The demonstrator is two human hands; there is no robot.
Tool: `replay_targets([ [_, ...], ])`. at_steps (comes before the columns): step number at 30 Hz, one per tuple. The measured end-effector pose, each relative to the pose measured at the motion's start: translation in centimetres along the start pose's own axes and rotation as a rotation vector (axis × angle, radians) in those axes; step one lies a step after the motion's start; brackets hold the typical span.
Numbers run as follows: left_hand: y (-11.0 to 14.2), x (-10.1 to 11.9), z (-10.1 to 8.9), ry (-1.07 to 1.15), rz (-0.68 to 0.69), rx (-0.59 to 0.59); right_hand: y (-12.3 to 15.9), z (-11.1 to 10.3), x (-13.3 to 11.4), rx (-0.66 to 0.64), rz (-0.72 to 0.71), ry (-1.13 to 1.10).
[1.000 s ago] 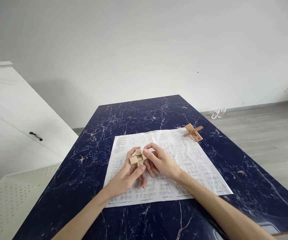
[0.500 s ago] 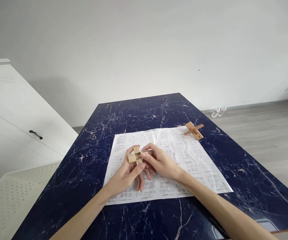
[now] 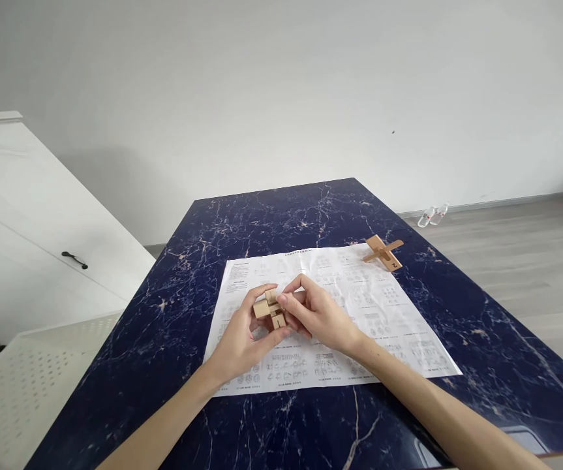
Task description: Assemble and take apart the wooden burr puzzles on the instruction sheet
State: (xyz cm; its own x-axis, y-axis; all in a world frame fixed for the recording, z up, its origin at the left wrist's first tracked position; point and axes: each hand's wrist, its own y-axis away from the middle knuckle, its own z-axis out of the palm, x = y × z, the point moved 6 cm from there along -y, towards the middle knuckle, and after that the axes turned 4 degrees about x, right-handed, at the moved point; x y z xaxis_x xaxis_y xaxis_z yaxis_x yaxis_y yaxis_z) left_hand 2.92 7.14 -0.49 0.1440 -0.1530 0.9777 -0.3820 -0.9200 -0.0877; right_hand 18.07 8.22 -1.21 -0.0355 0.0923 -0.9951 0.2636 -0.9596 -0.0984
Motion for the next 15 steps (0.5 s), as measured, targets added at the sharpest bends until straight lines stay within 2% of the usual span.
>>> replay_targets([
  [7,0.29,0.00,0.20,-0.083,0.052,-0.034,0.24,0.30,0.03,0.015,0.039,-0.023],
  [10,0.31,0.25,0.32,-0.053,0.067,-0.040,0.22,0.42,-0.06,0.018,0.046,-0.045],
  [15,0.12,0.30,0.08,-0.013,0.066,0.029,0.07,0.45,-0.27,0.008,0.033,-0.044],
])
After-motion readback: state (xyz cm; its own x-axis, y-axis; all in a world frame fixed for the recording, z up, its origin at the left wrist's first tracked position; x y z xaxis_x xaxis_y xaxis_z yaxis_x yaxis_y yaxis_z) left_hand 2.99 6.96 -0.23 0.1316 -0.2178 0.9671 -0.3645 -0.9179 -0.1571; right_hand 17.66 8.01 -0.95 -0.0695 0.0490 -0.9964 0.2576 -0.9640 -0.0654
